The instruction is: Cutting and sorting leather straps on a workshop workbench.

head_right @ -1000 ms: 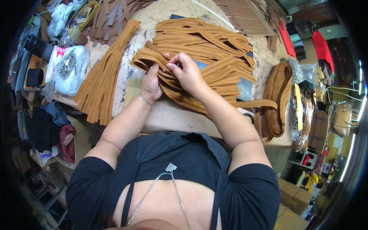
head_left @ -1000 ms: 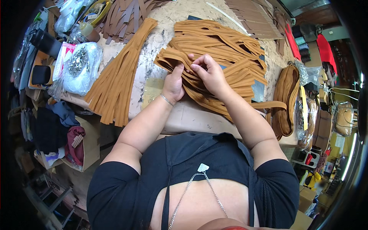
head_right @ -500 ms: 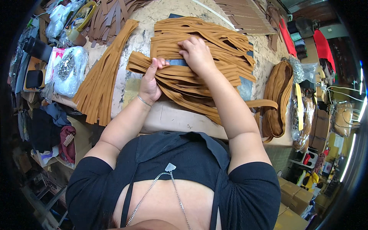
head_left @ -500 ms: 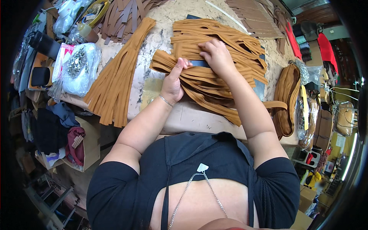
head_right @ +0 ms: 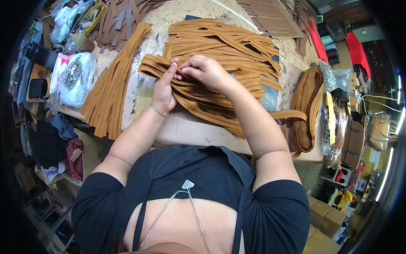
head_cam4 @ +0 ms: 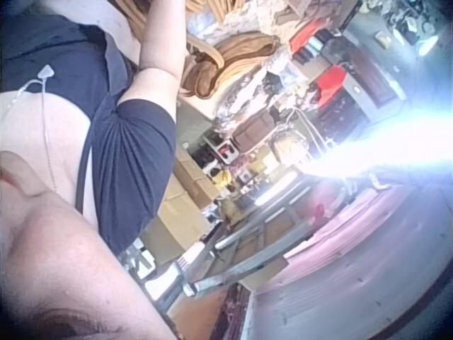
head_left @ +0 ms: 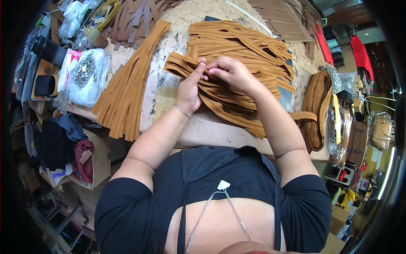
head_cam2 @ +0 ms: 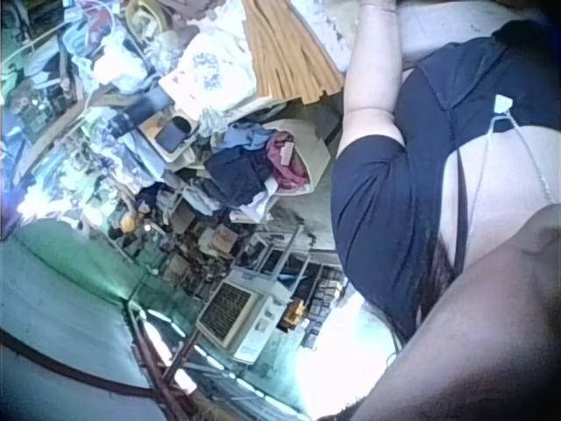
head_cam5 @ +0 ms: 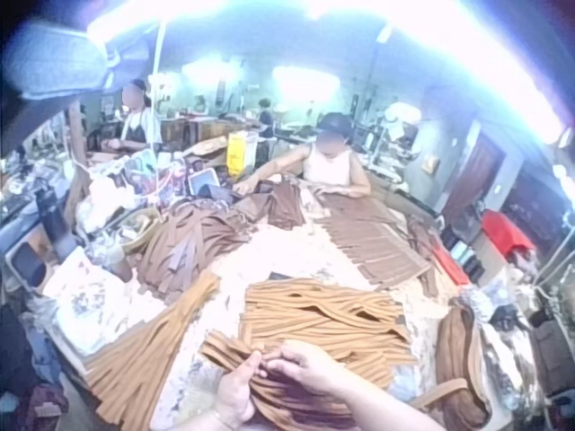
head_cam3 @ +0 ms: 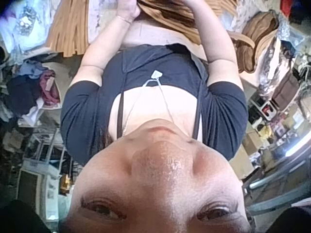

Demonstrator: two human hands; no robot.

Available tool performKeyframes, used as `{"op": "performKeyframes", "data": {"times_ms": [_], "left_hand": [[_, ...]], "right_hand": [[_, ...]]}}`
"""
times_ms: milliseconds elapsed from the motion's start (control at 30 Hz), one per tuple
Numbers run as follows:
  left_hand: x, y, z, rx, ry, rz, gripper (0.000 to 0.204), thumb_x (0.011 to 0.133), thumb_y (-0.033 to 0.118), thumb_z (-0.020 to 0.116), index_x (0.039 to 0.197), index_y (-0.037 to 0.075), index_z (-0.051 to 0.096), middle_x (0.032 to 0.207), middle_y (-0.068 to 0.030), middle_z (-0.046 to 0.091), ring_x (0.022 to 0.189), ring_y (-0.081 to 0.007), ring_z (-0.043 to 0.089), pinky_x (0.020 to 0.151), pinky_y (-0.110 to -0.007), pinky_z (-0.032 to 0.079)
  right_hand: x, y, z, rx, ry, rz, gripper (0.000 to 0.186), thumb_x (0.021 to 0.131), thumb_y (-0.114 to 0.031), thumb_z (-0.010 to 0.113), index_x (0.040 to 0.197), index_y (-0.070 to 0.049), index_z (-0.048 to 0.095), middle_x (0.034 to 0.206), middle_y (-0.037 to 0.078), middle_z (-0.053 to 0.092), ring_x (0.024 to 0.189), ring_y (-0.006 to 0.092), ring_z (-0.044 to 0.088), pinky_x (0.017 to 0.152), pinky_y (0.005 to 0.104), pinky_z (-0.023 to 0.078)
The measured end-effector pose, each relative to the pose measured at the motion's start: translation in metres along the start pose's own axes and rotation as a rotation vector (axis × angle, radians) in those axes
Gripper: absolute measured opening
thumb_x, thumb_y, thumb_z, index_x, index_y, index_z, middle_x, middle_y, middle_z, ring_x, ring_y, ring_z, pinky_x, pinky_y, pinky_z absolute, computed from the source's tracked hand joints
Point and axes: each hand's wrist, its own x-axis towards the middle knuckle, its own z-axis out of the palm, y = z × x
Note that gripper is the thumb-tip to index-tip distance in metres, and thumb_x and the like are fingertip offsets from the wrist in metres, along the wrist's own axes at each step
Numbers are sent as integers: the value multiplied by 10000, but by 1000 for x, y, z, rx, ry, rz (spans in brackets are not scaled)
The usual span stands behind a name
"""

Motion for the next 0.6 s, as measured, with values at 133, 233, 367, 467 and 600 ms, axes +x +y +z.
{"op": "performKeyframes", "data": {"times_ms": [133, 233, 367, 467, 600], "left_hand": [[-2, 0, -8, 53, -27, -29, 171, 933, 262, 654, 1007, 109, 629, 803, 0, 566, 790, -125, 553, 819, -289, 487], [-10, 6, -8, 8, -95, -64, 265, 920, 338, 661, 979, 82, 623, 873, -55, 635, 869, -181, 616, 851, -321, 494], [-22, 12, -14, 50, -103, -71, 247, 938, 334, 638, 995, 94, 631, 895, -61, 651, 866, -179, 622, 839, -322, 504], [-33, 15, -10, 105, -91, -61, 244, 943, 318, 634, 1018, 87, 641, 954, -59, 659, 892, -180, 627, 863, -327, 505], [-40, 14, -3, 114, -80, -55, 249, 942, 289, 639, 1075, 78, 650, 1121, -46, 635, 1050, -175, 591, 958, -352, 469]], "right_hand": [[6, 29, -5, -523, 288, -71, 155, 834, -206, 687, 917, -75, 691, 897, 82, 632, 910, 279, 583, 823, 381, 479], [4, 39, -3, -548, 180, -123, 139, 814, -176, 688, 913, -79, 676, 898, 85, 614, 916, 304, 557, 815, 408, 470], [-1, 37, 1, -615, 236, -124, 126, 820, -157, 681, 908, -68, 659, 911, 87, 607, 921, 299, 558, 821, 400, 467], [-8, 34, -2, -419, 472, -110, 121, 833, -146, 673, 908, -53, 650, 909, 101, 607, 934, 302, 562, 826, 392, 465], [-19, 32, -4, -250, 458, -18, 128, 849, -159, 657, 925, -57, 640, 937, 103, 618, 971, 303, 556, 868, 391, 454]]}}
